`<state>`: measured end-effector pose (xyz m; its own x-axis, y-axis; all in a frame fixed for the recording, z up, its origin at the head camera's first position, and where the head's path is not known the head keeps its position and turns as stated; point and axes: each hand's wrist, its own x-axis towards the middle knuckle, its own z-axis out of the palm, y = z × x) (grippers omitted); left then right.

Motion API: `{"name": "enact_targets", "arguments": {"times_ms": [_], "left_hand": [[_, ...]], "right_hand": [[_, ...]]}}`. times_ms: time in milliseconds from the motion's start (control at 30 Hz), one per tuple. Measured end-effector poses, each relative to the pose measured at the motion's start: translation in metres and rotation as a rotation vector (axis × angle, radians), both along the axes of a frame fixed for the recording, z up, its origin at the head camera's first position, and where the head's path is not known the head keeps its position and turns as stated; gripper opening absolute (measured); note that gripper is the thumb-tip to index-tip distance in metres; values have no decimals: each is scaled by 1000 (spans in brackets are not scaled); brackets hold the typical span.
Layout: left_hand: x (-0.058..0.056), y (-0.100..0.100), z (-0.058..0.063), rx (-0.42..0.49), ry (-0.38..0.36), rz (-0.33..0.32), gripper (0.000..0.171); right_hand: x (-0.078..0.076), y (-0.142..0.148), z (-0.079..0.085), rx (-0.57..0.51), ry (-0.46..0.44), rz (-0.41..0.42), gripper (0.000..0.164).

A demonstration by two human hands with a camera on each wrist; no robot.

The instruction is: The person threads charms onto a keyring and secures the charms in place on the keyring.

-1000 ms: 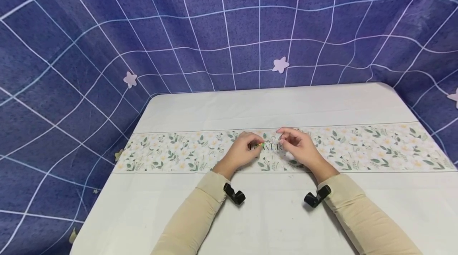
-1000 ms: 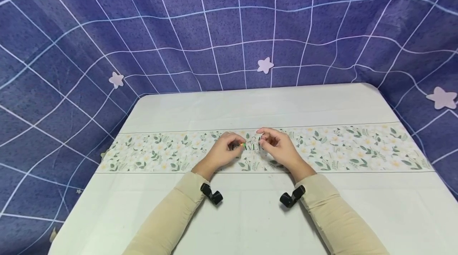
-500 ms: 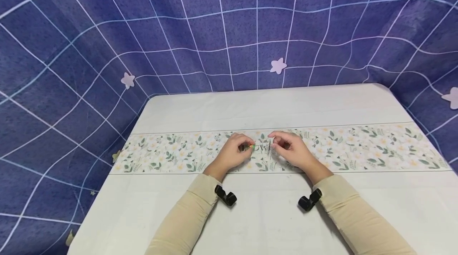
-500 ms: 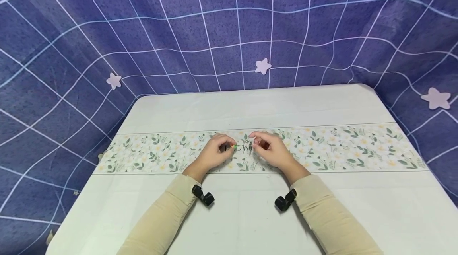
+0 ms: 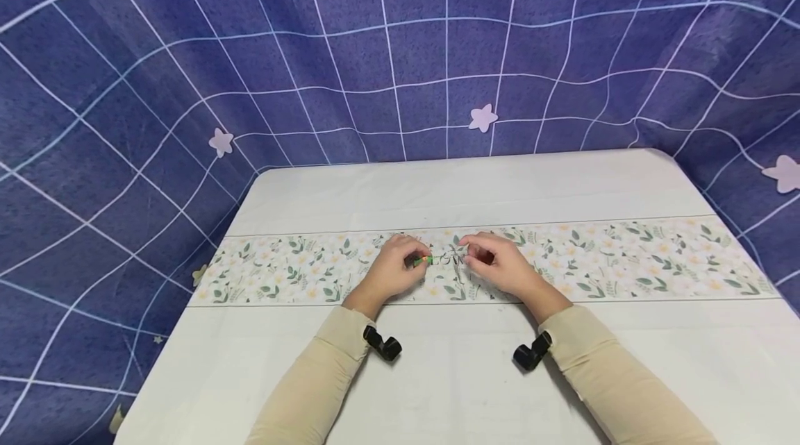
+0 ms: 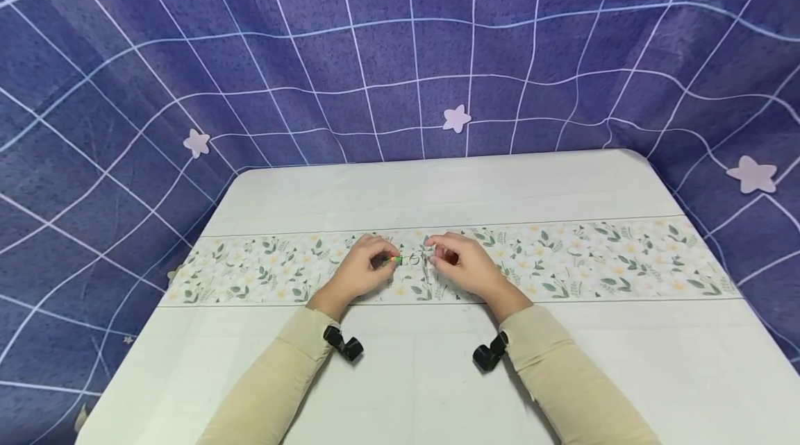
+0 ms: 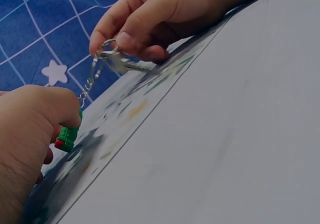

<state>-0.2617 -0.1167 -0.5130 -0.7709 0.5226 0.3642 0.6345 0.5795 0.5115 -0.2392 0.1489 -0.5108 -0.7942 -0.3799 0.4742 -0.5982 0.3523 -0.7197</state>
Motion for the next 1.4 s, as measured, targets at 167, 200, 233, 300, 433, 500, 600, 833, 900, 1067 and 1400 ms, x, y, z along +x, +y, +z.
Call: {"name": "enact_targets", "arguments": {"times_ms": [167,200,233,300,433,500,600,833,900,1067,1400], "left_hand": [[0,-9,-1,-11,28,9,11],[1,-10,-1,-16,31,12,11],[1,-12,0,-23,32,16,11],[1,-15,0,-28,33,22,11],[1,-18,1,-36,42,25,11],[1,-19,2,-38,51,22,10],[0,-21,3,-45,68,19,11],[0,-22,3,-63,71,29,11],[0,-23,3,-67,71,29,11],[2,-24,2,-85,70,34,12],[3,-24,2,-115,32,51,12]], "right_hand": [[-2,-6,1,77,32,-16,29],[-2,-8,1,98,39,-29,29],[-2,-9,1,120,47,-41,29],[-2,-11,2,168,66,-61,28],[-3,-16,3,246,76,-85,27],[-3,-17,3,271,62,-95,26],[-3,-19,4,309,58,-111,26],[-1,-23,6,379,89,-106,24],[-1,-23,6,391,89,-100,23],[0,-23,5,403,74,-93,27],[12,-20,6,401,51,-131,23]]}}
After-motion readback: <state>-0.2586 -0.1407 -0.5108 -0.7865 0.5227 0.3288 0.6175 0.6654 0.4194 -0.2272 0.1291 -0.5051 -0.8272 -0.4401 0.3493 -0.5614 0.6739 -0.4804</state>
